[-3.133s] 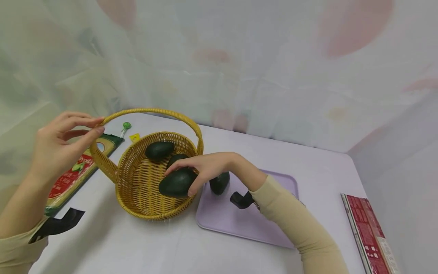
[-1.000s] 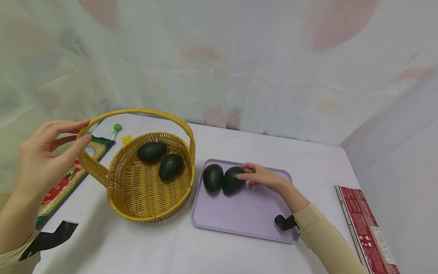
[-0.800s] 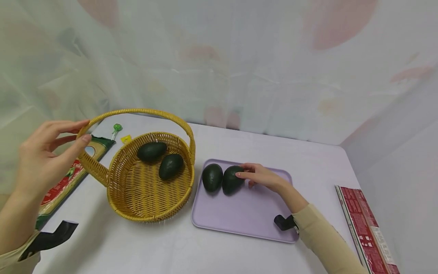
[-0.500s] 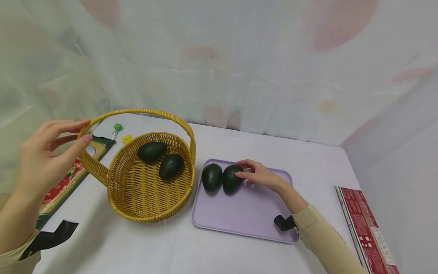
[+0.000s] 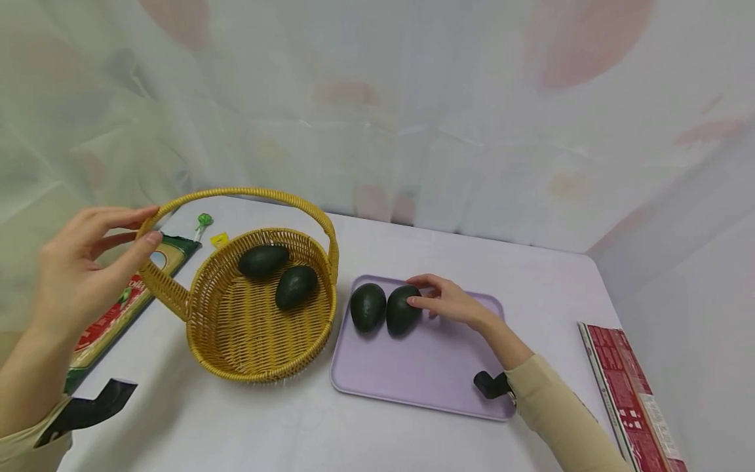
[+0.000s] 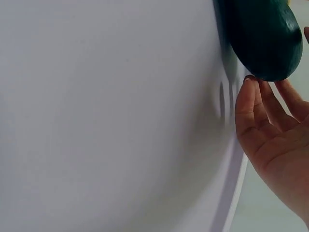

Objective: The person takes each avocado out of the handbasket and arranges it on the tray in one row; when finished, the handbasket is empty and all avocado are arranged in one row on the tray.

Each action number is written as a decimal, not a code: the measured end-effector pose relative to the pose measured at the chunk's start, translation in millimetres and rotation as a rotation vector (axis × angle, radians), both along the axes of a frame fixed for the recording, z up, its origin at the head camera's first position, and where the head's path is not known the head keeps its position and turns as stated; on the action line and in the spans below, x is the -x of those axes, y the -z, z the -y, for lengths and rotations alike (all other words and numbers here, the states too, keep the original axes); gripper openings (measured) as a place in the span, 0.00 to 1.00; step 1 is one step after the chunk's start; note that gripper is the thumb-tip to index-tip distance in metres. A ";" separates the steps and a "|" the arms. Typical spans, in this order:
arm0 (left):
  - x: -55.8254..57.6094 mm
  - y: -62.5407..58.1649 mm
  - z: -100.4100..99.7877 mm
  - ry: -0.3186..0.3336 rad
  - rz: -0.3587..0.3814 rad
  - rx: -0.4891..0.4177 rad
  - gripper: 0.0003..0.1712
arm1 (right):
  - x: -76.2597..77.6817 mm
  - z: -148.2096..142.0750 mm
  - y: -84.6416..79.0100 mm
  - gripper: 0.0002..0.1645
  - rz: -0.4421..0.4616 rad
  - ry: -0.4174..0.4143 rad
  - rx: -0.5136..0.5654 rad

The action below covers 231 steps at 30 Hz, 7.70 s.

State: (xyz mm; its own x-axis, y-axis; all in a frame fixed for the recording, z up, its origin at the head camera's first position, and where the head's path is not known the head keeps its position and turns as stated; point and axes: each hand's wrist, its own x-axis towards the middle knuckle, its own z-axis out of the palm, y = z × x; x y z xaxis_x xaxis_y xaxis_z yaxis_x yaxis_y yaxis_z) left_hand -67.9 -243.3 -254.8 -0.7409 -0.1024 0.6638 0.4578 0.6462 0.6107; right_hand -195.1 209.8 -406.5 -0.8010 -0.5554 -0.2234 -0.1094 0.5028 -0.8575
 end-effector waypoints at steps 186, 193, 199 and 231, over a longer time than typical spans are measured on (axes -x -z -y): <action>13.0 5.0 3.2 0.009 -0.056 -0.002 0.15 | 3.5 184.3 -111.9 0.45 0.062 -0.919 -0.223; 10.6 1.2 -0.2 0.015 -0.048 -0.017 0.15 | 4.7 156.6 -111.0 0.44 0.003 -0.899 -0.181; 9.9 -1.0 -2.2 0.027 -0.045 -0.031 0.14 | 5.7 130.7 -106.6 0.42 0.023 -0.826 -0.206; 19.9 16.9 15.5 0.058 -0.045 -0.085 0.15 | -12.9 -19.1 -78.5 0.38 0.078 -0.390 -0.151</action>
